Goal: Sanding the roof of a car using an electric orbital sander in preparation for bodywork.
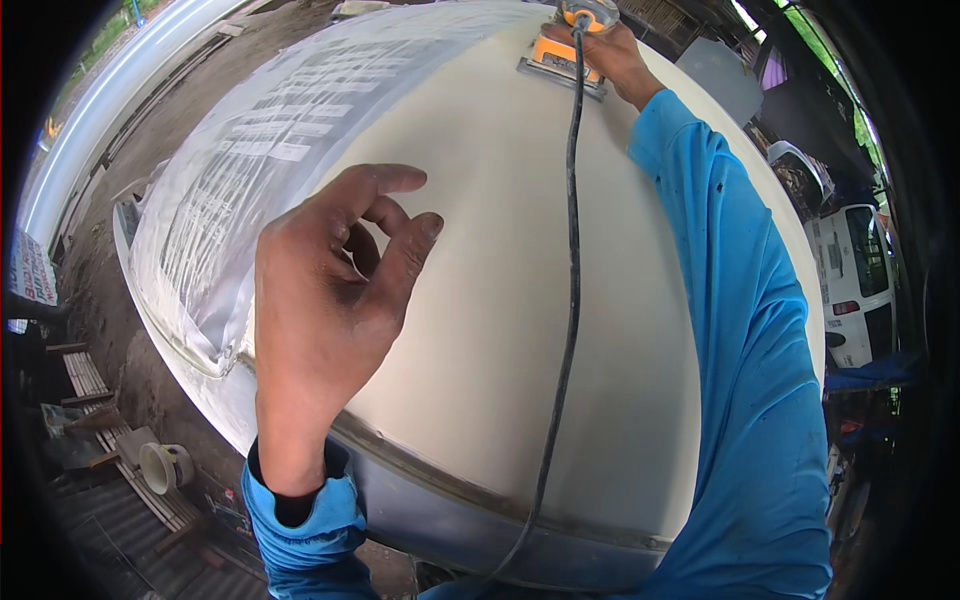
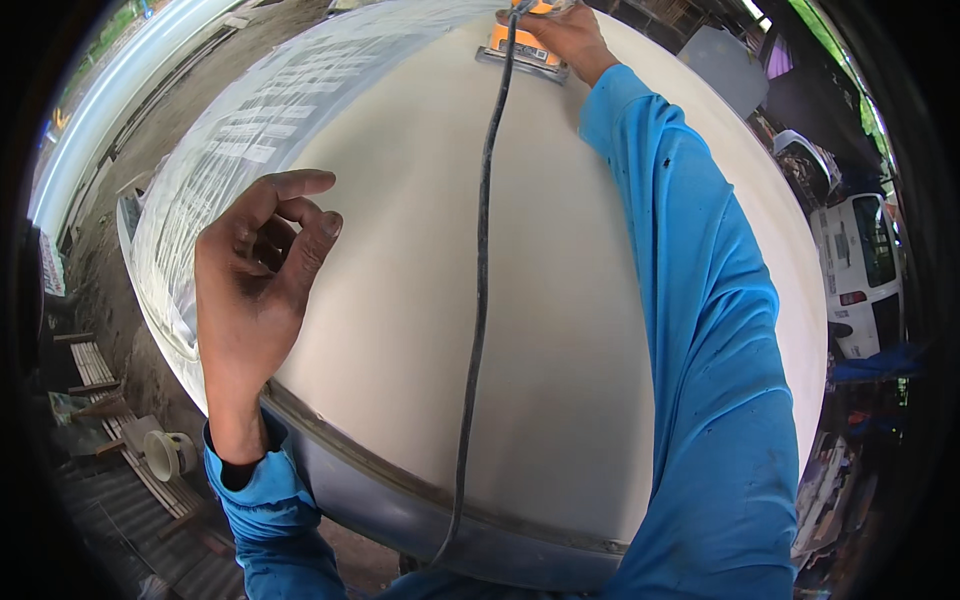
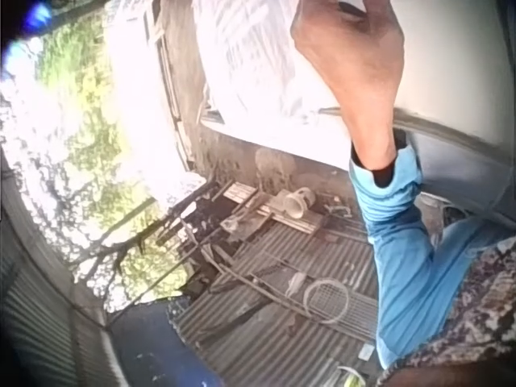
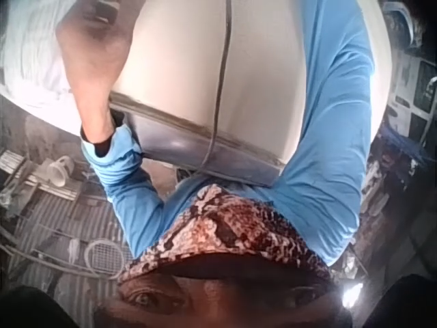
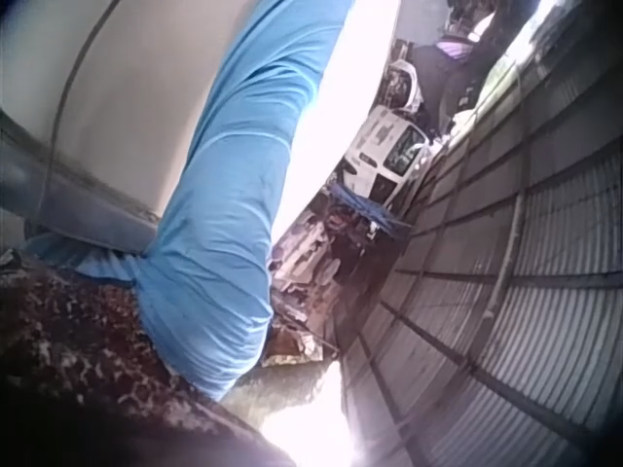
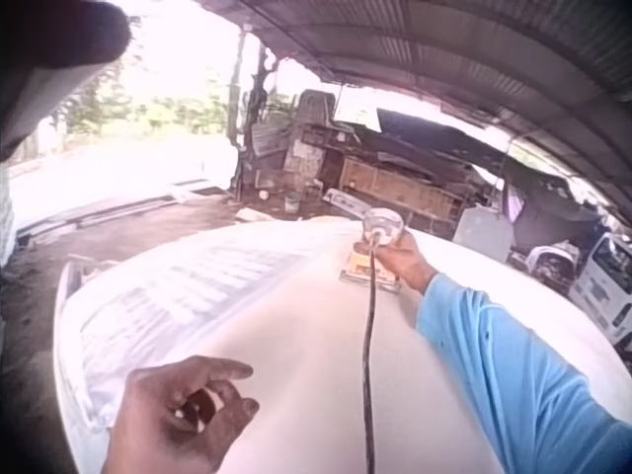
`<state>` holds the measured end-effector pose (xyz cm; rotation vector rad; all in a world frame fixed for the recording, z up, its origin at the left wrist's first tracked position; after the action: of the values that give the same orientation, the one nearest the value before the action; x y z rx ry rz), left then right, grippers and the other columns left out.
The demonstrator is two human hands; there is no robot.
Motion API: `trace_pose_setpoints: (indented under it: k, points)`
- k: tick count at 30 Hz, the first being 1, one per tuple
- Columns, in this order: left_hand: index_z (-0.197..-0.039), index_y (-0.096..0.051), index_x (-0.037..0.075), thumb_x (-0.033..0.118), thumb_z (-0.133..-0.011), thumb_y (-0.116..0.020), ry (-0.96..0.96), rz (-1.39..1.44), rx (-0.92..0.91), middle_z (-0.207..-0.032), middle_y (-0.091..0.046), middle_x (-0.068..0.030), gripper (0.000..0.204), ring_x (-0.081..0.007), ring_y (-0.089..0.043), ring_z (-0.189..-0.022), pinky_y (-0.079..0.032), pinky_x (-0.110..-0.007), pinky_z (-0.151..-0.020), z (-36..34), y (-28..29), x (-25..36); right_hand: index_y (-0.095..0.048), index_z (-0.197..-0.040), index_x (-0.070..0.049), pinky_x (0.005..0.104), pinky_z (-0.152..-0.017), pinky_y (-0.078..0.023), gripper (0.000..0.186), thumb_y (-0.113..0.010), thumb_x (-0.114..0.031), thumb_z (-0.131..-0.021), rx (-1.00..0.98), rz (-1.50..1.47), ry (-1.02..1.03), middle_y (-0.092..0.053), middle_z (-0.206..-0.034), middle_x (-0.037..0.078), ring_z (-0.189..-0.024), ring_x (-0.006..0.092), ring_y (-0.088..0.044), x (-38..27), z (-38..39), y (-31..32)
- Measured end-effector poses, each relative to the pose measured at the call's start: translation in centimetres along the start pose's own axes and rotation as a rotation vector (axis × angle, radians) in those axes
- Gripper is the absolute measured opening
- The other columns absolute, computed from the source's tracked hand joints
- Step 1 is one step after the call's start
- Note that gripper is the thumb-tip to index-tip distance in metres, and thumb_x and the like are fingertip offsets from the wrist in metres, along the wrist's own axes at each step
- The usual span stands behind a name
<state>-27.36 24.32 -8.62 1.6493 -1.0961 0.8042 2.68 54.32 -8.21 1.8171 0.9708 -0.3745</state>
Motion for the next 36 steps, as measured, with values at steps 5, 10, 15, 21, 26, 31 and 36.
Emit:
trace_pose_setpoints:
  k: [5,10,15,21,26,31,36]
  points:
    - [-0.111,-0.07,-0.001,0.001,-0.087,-0.074,-0.02,0.007,-0.009,-0.076,-0.061,0.0013,0.024,-0.0019,-0.037,-0.057,-0.03,-0.021,-0.052,0.2,0.3,0.1,-0.07,-0.115,-0.008,0.0308,-0.093,-0.052,0.05,-0.088,-0.036,-0.078,-0.047,0.1,0.033,-0.073,-0.111,0.004,-0.101,0.0155,-0.066,0.2,-3.2,-3.5]
    - [-0.111,-0.07,0.0,-0.001,-0.085,-0.074,-0.065,0.005,0.01,-0.075,-0.062,0.0014,0.026,-0.0016,-0.038,-0.057,-0.031,-0.02,-0.051,0.2,0.7,-0.3,-0.069,-0.117,-0.009,0.0309,-0.094,-0.052,0.052,-0.088,-0.037,-0.077,0.013,0.204,0.057,-0.073,-0.112,0.003,-0.103,0.0165,-0.066,1.1,-4.5,-3.6]
    - [-0.11,-0.071,0.0,0.0,-0.085,-0.074,-0.053,-0.024,0.039,-0.075,-0.062,0.0015,0.025,-0.0012,-0.04,-0.058,-0.032,-0.019,-0.051,0.1,1.4,-0.3,-0.069,-0.117,-0.009,0.0328,-0.093,-0.053,0.051,-0.089,-0.033,-0.076,0.053,0.084,0.064,-0.073,-0.111,0.004,-0.103,0.0179,-0.066,1.1,-5.0,-4.0]
    - [-0.11,-0.071,0.001,0.001,-0.086,-0.075,0.014,-0.007,0.059,-0.075,-0.061,0.0018,0.024,-0.002,-0.042,-0.058,-0.032,-0.019,-0.052,0.1,1.6,-0.3,-0.068,-0.118,-0.008,0.0316,-0.093,-0.053,0.052,-0.09,-0.029,-0.075,0.063,-0.008,0.039,-0.073,-0.11,0.004,-0.102,0.0169,-0.067,1.1,-5.2,-4.6]
    - [-0.11,-0.071,0.001,0.001,-0.086,-0.075,0.014,-0.001,0.078,-0.075,-0.061,0.0018,0.024,-0.0018,-0.041,-0.058,-0.031,-0.02,-0.052,0.0,1.7,-0.3,-0.069,-0.118,-0.008,0.031,-0.092,-0.053,0.051,-0.089,-0.029,-0.076,0.066,-0.008,0.06,-0.073,-0.11,0.004,-0.101,0.016,-0.067,1.1,-5.4,-4.9]
    - [-0.11,-0.071,0.001,0.001,-0.086,-0.075,0.015,0.008,0.073,-0.075,-0.061,0.0015,0.024,-0.0016,-0.041,-0.058,-0.03,-0.021,-0.052,0.1,1.7,-0.3,-0.068,-0.119,-0.008,0.0307,-0.092,-0.053,0.05,-0.088,-0.027,-0.077,0.031,0.003,0.023,-0.073,-0.111,0.004,-0.102,0.0159,-0.067,1.3,-5.3,-5.1]
    - [-0.111,-0.071,0.001,0.001,-0.086,-0.076,-0.006,0.008,0.087,-0.076,-0.062,0.0005,0.025,-0.0018,-0.04,-0.057,-0.029,-0.02,-0.052,0.0,1.7,-0.5,-0.067,-0.119,-0.008,0.0306,-0.094,-0.053,0.05,-0.089,-0.025,-0.077,0.076,-0.011,0.075,-0.073,-0.112,0.004,-0.103,0.0166,-0.067,1.9,-6.2,-5.2]
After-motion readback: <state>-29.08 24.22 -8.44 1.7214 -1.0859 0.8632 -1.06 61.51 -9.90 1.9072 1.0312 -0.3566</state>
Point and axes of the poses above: each hand's wrist, its own z-axis away from the middle knuckle, its own y-axis out of the back of the hand, x = y × z, the point moved 2 cm from there along -z, towards the middle knuckle
